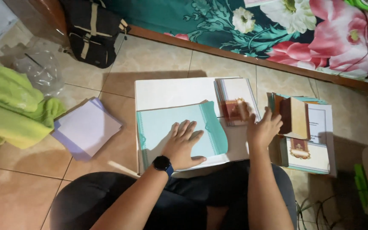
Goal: The person organizes paper cards by picking them up from a pile on the floor and inserting them into pockets in a folder.
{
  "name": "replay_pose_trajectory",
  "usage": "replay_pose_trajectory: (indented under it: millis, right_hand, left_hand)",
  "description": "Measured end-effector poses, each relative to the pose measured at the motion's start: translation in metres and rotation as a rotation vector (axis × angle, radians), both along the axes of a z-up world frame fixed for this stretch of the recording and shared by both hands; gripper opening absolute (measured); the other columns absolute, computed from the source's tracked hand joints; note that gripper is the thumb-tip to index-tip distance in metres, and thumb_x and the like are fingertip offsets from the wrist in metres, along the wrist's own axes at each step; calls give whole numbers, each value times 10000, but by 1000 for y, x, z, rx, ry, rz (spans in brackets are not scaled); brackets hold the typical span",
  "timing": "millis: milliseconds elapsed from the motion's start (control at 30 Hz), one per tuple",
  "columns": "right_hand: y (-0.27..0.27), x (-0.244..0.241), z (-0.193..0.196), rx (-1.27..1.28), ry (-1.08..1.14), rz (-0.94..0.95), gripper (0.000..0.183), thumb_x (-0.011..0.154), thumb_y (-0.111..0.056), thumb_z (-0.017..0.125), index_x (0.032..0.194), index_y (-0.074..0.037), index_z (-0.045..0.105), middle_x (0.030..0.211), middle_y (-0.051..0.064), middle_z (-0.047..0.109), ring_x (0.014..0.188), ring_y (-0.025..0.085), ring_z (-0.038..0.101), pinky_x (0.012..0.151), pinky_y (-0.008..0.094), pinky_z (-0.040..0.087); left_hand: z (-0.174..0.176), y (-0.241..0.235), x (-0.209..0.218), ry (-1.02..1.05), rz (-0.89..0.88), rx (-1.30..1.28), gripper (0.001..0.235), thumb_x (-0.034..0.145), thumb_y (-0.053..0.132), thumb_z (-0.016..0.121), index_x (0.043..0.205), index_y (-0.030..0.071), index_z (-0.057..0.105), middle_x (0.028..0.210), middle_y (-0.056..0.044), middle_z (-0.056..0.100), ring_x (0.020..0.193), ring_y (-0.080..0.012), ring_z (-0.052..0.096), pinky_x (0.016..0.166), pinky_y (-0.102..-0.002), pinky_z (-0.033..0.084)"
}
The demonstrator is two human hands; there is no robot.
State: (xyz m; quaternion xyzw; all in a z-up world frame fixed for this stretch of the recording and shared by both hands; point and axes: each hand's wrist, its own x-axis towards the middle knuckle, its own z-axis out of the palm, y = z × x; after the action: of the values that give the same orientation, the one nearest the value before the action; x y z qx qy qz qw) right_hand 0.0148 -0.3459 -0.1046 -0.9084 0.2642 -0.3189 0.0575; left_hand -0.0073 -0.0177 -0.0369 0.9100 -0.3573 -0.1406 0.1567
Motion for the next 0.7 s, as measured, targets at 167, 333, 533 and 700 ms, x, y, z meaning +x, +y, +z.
replay_pose_trajectory:
  millis: [167,333,533,700]
  right_hand:
    - [78,-31,21,3,223,407,484,876,-359,739,1242,-43,703,1109,184,647,1015,414,660,812,494,571]
    - [118,-42,48,63,631,462,686,976,-564,573,1388,-16,598,1443,196,553,1289,407,581,974,559,548]
    - [136,-55,76,-87,805,511,704,1002,-528,482,1512,-43,462,1610,129,415,1463,323,424,1109,537,438]
    - [126,-49,43,-85,688,517,711,907,-342,620,1489,32,458,1393,228,572,1242,410,612,928,529,568]
  left_hand:
    - [-4,-2,-1,-17,47,-44,794,930,698,422,1524,173,450,1666,-157,270,1560,-363,175,1239,-583,52]
    - [4,-5,-3,-31,57,34,710,958,593,422,1547,197,432,1669,-147,254,1557,-363,170,1229,-619,46]
    - [-3,-8,-2,7,46,112,758,960,626,338,1620,262,256,1687,-142,201,1570,-361,125,1232,-632,17]
    - [6,-4,-4,-11,36,100,736,975,627,294,1618,272,249,1670,-145,232,1560,-355,141,1224,-632,20]
